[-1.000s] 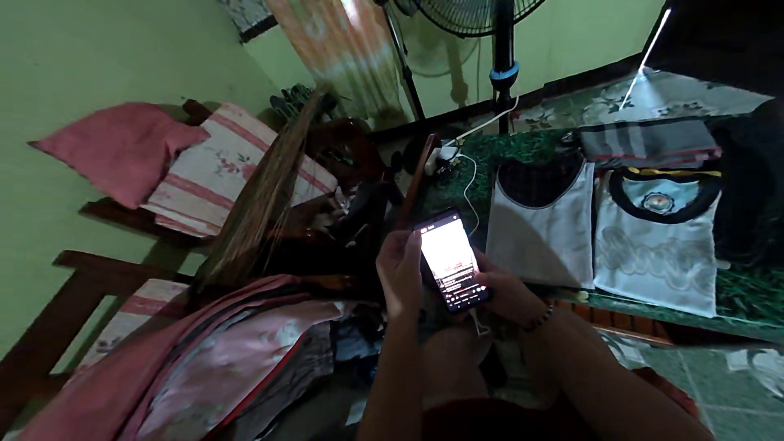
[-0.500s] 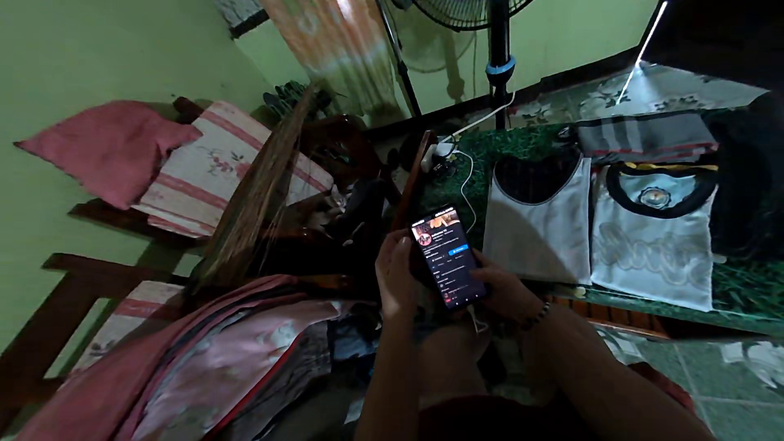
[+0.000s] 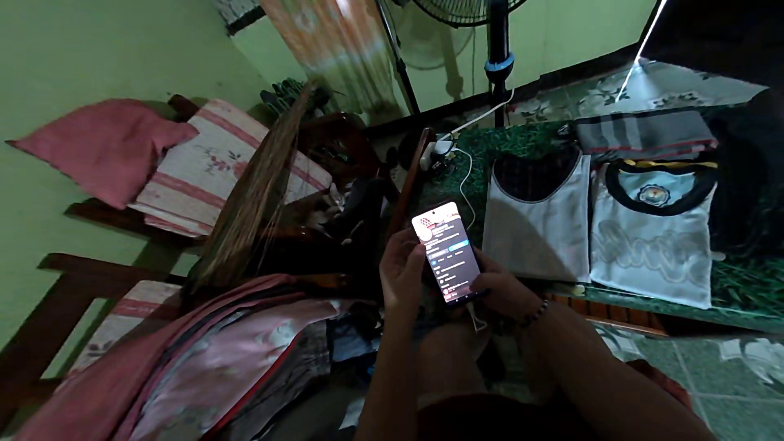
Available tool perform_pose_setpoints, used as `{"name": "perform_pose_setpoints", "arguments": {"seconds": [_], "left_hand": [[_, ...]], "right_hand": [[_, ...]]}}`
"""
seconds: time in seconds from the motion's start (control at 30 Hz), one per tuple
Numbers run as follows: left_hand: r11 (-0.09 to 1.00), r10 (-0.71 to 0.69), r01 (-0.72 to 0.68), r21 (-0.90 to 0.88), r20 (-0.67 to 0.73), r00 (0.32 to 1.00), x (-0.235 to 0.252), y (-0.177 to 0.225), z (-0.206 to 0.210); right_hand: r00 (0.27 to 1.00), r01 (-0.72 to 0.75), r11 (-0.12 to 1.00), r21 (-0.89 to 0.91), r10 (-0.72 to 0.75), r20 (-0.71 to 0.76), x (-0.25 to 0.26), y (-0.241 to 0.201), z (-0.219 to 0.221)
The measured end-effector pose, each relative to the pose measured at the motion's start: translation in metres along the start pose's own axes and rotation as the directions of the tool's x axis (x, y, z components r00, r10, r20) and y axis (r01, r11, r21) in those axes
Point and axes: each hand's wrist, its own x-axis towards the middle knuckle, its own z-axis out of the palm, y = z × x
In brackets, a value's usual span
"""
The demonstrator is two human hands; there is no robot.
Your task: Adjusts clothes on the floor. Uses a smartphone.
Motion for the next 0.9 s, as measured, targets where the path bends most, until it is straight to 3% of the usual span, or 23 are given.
{"name": "perform_pose_setpoints", "arguments": {"seconds": [0.2,0.5,0.9], "left_hand": [[1.0,-0.012,0.012,0.007,0.017,1.0,-0.001,0.0,-0.001],[1.0,-0.018,0.017,0.026,0.031,0.999,0.0,-0.004,-0.003],[0.963,-0.077,0.056,0.263,0.068,0.995,0.001,-0.003,-0.001]], "right_hand": [[0.994,-0.046,0.999,-0.019,0.044,-0.097,-0.001,-0.008,0.011],[0.993,-0.033,0.998,-0.054,0.026,-0.111,0.0,-0.005,0.007],[0.998,-0.003,0.998,0.061,0.007,-0.061,0.001,-0.002,0.003]]}}
